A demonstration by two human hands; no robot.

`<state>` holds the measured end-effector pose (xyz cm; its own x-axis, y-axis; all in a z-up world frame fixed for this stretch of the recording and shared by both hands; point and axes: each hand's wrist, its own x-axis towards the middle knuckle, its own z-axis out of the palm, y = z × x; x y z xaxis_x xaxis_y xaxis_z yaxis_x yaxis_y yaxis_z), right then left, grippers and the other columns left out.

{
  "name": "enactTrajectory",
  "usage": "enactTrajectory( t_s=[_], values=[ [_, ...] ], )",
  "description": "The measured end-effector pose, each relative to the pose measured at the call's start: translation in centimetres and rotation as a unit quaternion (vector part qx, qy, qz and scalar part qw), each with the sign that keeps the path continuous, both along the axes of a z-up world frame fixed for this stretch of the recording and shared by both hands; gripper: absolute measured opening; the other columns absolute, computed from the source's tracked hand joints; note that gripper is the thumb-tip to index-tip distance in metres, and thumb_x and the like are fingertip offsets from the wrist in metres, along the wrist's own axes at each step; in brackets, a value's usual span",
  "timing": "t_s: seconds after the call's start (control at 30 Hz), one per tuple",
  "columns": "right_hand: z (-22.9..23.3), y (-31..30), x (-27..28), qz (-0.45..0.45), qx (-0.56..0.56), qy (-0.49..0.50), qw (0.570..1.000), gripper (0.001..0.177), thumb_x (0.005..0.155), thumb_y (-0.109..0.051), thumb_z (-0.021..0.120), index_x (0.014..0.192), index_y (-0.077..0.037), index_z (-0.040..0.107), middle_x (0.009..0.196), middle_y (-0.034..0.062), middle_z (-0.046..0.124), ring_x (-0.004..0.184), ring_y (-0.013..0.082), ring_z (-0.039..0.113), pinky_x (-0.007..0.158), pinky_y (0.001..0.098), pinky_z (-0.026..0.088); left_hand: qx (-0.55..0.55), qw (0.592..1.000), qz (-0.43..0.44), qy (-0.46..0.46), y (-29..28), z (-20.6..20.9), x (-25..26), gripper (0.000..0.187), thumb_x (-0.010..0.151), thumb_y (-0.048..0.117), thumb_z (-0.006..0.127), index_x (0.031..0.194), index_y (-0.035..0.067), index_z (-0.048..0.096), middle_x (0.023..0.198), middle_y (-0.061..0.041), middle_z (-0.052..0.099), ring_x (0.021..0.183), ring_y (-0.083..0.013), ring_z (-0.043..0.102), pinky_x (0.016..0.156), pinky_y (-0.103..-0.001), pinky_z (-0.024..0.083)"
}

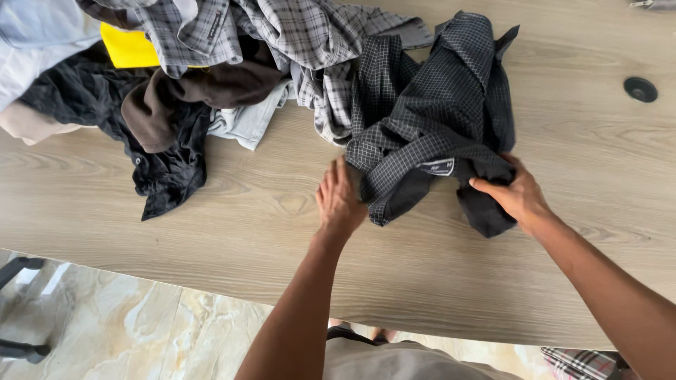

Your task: The person picks up a dark checkered shirt from a pile of clothes on a table, lays it flat, and buttons it from the bottom to the top. The person then flips the shirt over and continues buttoning the remaining buttons on the other side.

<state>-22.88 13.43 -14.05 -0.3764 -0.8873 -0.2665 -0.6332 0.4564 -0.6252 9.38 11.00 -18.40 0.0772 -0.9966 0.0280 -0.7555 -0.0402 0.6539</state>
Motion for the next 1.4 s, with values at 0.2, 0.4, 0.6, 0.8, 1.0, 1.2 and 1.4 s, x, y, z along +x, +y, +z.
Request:
enactTrajectory(
  t_s=[0.2,0.4,0.6,0.8,1.0,1.2,1.4],
  values=[
    [5.4,-2.7,-0.3,0.041,0.018,-0.139,0.989,0.058,0.084,-0.037,0.075,0.122,0.007,0.074,0.108,0.0283,0.077,0.094,0.0398,0.073,0.08,0.0436,0.058,-0.388,0.918,-0.053,0.063,-4.8,2.4,-5.9,0.055,0.089,0.02,0.067,0.139,0.005,0.053,0.143,-0.021,0.058,0.137,-0.0361,0.057,0.116,-0.051,0.043],
    [16.6,-11.0,-5.1,0.008,-0.163,-0.067,0.984,0.052,0.095,-0.041,0.064,0.125,0.001,0.065,0.115,0.0248,0.07,0.1,0.0385,0.067,0.085,0.0482,0.05,-0.214,0.866,-0.452,0.009,-17.4,16.5,-10.8,0.035,0.105,0.023,0.048,0.13,0.0,0.056,0.131,-0.023,0.065,0.117,-0.0342,0.064,0.097,-0.041,0.053],
    [18.4,-12.5,-10.2,-0.053,-0.324,-0.318,0.889,0.051,0.096,-0.045,0.056,0.129,-0.007,0.056,0.126,0.0173,0.064,0.111,0.0339,0.06,0.095,0.0502,0.044,0.006,0.846,-0.242,0.476,-20.0,22.3,-8.6,0.064,0.097,0.041,0.05,0.148,0.006,0.036,0.141,-0.027,0.055,0.123,-0.0409,0.063,0.101,-0.051,0.056],
    [5.3,-5.8,-5.5,-0.089,-0.045,-0.324,0.941,0.05,0.097,-0.049,0.047,0.133,-0.015,0.047,0.137,0.0098,0.057,0.122,0.0292,0.053,0.106,0.0521,0.038,-0.005,0.963,0.078,0.258,-9.0,12.2,-6.8,0.058,0.1,0.055,0.038,0.129,0.012,0.062,0.133,-0.016,0.067,0.125,-0.0389,0.061,0.109,-0.062,0.037],
    [-0.8,2.0,1.9,-0.139,0.043,0.029,0.989,0.084,0.095,-0.041,0.071,0.158,-0.005,0.029,0.143,0.0215,0.042,0.123,0.0382,0.055,0.095,0.0455,0.055,0.087,0.995,0.018,0.043,-0.5,2.7,-8.1,0.092,0.066,0.066,0.082,0.137,0.012,0.058,0.133,-0.02,0.06,0.124,-0.0416,0.055,0.1,-0.057,0.042],
    [-1.9,0.8,-3.1,-0.138,-0.004,-0.479,0.867,0.032,0.094,-0.021,0.063,0.121,-0.004,0.064,0.107,0.011,0.07,0.093,0.0227,0.069,0.082,0.0362,0.061,-0.065,0.986,0.059,0.145,-2.0,3.7,-7.5,0.024,0.099,0.031,0.061,0.111,0.014,0.071,0.109,-0.017,0.071,0.096,-0.0367,0.07,0.084,-0.048,0.055],
    [3.5,-1.0,-13.3,-0.281,-0.378,-0.191,0.861,0.048,0.089,-0.006,0.065,0.132,-0.013,0.045,0.121,0.0054,0.06,0.1,0.0124,0.068,0.087,0.0278,0.06,-0.234,0.948,0.105,0.188,-7.5,10.8,-4.9,0.032,0.108,0.027,0.049,0.136,0.011,0.052,0.105,-0.015,0.067,0.08,-0.028,0.07,0.065,-0.043,0.06]
  ],
)
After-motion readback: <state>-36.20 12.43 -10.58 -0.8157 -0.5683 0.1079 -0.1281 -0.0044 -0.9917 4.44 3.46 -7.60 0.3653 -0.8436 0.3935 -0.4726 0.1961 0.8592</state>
